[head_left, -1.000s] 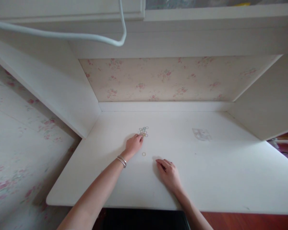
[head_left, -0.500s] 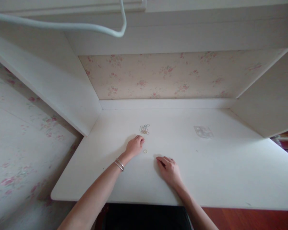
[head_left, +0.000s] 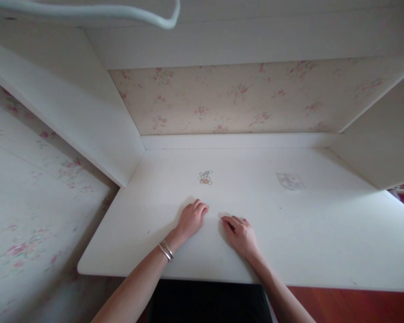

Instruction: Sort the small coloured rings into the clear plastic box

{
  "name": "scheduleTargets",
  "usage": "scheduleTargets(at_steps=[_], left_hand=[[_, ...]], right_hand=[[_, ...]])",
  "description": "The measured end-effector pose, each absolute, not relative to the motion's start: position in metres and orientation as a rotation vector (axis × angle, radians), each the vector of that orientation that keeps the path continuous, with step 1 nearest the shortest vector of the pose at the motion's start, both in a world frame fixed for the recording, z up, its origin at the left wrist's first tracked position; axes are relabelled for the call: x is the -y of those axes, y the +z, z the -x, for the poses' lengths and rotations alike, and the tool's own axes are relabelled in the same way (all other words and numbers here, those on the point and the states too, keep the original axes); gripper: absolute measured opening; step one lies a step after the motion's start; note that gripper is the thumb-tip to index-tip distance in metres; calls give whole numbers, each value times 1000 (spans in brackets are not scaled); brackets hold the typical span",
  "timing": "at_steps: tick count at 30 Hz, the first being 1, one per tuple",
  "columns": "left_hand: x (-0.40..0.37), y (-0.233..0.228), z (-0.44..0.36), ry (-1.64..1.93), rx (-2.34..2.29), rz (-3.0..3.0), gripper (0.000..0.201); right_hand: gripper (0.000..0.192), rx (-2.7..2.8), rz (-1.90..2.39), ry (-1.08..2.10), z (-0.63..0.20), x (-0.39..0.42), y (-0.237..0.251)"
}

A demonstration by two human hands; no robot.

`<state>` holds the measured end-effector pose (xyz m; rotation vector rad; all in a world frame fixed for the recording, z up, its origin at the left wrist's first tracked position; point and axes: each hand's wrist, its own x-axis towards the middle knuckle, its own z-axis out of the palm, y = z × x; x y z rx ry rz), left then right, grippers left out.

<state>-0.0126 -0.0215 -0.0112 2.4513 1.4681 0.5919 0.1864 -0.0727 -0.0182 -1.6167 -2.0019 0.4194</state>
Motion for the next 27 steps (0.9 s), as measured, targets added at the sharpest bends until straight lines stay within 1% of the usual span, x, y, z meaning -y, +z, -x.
scheduleTargets(at_steps=[8, 13, 16, 20, 23, 25, 27], left_hand=[[22, -13, 10, 544, -1491, -2555, 22], [25, -11, 11, 603, -1481, -2531, 20], [31, -9, 14, 690, -1475, -2438, 20], [48, -2, 25, 830, -1522, -2164, 20], [62, 1, 32, 769, -1548, -2105, 20], [70, 0, 34, 692, -1562, -2163, 20], [74, -3, 34, 643, -1579, -2242, 20]], right_hand=[[25, 1986, 1614, 397, -186, 72, -18], [25, 1957, 1613, 418, -186, 73, -20], [25, 1952, 1619, 445, -187, 73, -20], [26, 1935, 1657, 485, -186, 72, -19], [28, 1945, 1647, 536, -178, 65, -13], [30, 1989, 1606, 568, -169, 52, -5], [32, 2055, 1606, 534, -157, 33, 5]])
